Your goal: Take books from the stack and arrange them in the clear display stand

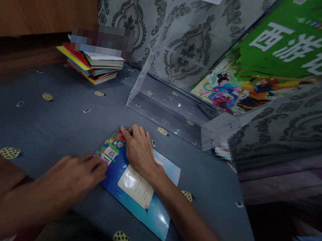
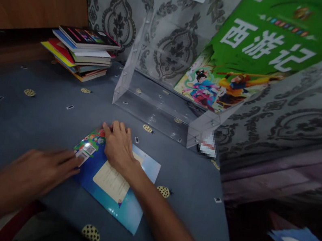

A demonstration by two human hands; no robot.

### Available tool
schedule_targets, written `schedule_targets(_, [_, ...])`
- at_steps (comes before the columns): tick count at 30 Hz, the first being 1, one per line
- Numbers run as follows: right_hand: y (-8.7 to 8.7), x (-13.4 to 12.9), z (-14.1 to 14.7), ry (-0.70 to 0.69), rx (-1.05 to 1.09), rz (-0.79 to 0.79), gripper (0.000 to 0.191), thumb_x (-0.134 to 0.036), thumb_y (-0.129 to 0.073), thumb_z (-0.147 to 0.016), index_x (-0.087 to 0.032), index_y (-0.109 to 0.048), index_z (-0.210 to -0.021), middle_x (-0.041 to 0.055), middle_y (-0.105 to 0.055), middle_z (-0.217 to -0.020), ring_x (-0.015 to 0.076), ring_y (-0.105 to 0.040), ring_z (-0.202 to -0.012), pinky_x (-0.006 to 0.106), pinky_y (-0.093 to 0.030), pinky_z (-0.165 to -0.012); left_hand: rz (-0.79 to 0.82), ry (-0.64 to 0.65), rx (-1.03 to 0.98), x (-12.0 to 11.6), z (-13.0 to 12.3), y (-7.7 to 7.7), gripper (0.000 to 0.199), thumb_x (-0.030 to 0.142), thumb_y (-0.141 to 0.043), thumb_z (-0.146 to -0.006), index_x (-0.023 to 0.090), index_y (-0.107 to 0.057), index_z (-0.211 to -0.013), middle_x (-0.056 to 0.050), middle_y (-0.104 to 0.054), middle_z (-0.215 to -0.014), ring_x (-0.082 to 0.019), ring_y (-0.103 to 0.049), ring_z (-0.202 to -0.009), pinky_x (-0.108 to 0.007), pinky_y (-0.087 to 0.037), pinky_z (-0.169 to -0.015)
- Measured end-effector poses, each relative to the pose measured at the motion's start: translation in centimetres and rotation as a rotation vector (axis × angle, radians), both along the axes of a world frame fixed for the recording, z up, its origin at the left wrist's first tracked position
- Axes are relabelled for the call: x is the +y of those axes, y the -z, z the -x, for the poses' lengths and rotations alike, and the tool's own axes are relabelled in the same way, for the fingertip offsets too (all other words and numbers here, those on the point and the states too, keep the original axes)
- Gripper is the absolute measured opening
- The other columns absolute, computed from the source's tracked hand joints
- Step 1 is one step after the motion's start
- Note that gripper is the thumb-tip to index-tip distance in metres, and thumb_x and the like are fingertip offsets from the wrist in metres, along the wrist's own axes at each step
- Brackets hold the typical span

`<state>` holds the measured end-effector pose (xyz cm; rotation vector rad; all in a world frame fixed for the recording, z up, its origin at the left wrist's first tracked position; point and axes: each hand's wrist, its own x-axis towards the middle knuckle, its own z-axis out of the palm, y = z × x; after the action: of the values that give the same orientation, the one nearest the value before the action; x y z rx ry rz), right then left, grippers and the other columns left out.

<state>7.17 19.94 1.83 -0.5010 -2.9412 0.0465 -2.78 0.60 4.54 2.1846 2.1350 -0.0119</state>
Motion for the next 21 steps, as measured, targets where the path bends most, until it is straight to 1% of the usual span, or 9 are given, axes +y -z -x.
schedule_targets(1, [-0.1, -0.1, 0.1, 0.0, -0.007, 0.001, 0.048, -0.008, -0.041, -0.096, -0.018, -0.052, -0.142, 0.0137, -0.058, -0.111, 0.0265, -0.049, -0.099, 0.038, -0.037, -0.079, 0.005, -0.021, 0.013, 1.3, 0.5, -0.3, 0.035, 0.009, -0.045, -0.091, 0.02, -0.064, -0.118, -0.012, -0.071, -0.11, -0.025, -0.07, -0.088, -0.036, -0.058, -0.068])
schedule_targets(2, [-0.2, -0.1, 0.1, 0.001, -0.014, 0.003, 0.047, -0.008, -0.041, -0.096, -0.018, -0.052, -0.142, 0.0139, -0.058, -0.112, 0.0269, -0.049, -0.1, 0.038, -0.037, -0.08, -0.007, -0.042, 0.034, 2.6, 1.0, -0.5, 0.036, 0.008, -0.042, -0.092, 0.017, -0.062, -0.12, -0.014, -0.069, -0.116, -0.027, -0.069, -0.098, -0.039, -0.058, -0.075])
schedule_targets(3, [-0.3, -0.1, 0.1, 0.005, -0.022, 0.004, 0.047, -0.009, -0.041, -0.097, -0.017, -0.052, -0.141, 0.0142, -0.058, -0.112, 0.0274, -0.049, -0.101, 0.039, -0.038, -0.081, -0.04, -0.051, 0.051, 3.9, 1.4, -0.6, 0.039, 0.006, -0.04, -0.092, 0.014, -0.058, -0.126, -0.017, -0.065, -0.127, -0.03, -0.064, -0.112, -0.043, -0.057, -0.086])
schedule_targets(5, [-0.5, -0.3, 0.0, 0.011, -0.033, 0.007, 0.043, -0.009, -0.039, -0.097, -0.016, -0.054, -0.138, 0.0145, -0.059, -0.113, 0.0282, -0.048, -0.103, 0.04, -0.038, -0.081, -0.07, -0.04, 0.054, 6.0, 2.3, -0.1, 0.043, 0.007, -0.037, -0.094, 0.01, -0.049, -0.135, -0.021, -0.054, -0.143, -0.032, -0.052, -0.133, -0.048, -0.05, -0.101])
schedule_targets(7, [-0.6, -0.4, -0.3, 0.01, -0.024, -0.008, 0.039, -0.009, -0.038, -0.098, -0.014, -0.058, -0.131, 0.0145, -0.059, -0.113, 0.0282, -0.048, -0.103, 0.041, -0.038, -0.081, -0.074, -0.026, 0.042, 7.2, 3.0, 0.8, 0.044, 0.01, -0.035, -0.095, 0.009, -0.047, -0.137, -0.021, -0.05, -0.148, -0.031, -0.048, -0.137, -0.048, -0.046, -0.106])
schedule_targets(10, [-0.6, -0.6, -1.3, 0.01, 0.003, -0.054, 0.035, -0.009, -0.037, -0.098, -0.014, -0.058, -0.125, 0.0141, -0.059, -0.113, 0.0279, -0.048, -0.102, 0.041, -0.038, -0.081, -0.104, -0.03, 0.036, 7.7, 3.6, 2.2, 0.043, 0.013, -0.031, -0.096, 0.011, -0.05, -0.134, -0.02, -0.053, -0.146, -0.031, -0.053, -0.133, -0.048, -0.047, -0.104])
schedule_targets(14, [-0.6, -0.3, -3.6, 0.049, -0.016, -0.069, 0.036, -0.008, -0.038, -0.097, -0.014, -0.056, -0.128, 0.0126, -0.06, -0.11, 0.0269, -0.048, -0.1, 0.04, -0.036, -0.08, -0.168, -0.033, 0.034, 7.5, 4.0, 3.3, 0.049, 0.015, -0.031, -0.094, 0.01, -0.048, -0.14, -0.021, -0.052, -0.147, -0.032, -0.054, -0.132, -0.05, -0.047, -0.103])
schedule_targets(18, [-0.3, 0.7, -7.7, 0.092, -0.012, -0.044, 0.036, -0.008, -0.044, -0.098, -0.011, -0.055, -0.132, 0.0124, -0.06, -0.105, 0.0261, -0.048, -0.097, 0.039, -0.033, -0.079, -0.182, -0.031, 0.034, 7.5, 4.2, 3.7, 0.054, 0.019, -0.03, -0.094, 0.012, -0.047, -0.144, -0.018, -0.051, -0.15, -0.032, -0.053, -0.132, -0.05, -0.046, -0.104])
schedule_targets(21, [0.1, 1.6, -11.8, 0.114, 0.041, -0.02, 0.032, -0.01, -0.043, -0.1, -0.015, -0.06, -0.127, 0.0104, -0.06, -0.102, 0.0237, -0.049, -0.093, 0.035, -0.033, -0.076, -0.184, -0.033, 0.031, 7.5, 4.5, 4.1, 0.056, 0.021, -0.03, -0.093, 0.012, -0.047, -0.146, -0.017, -0.049, -0.152, -0.032, -0.053, -0.133, -0.051, -0.044, -0.105])
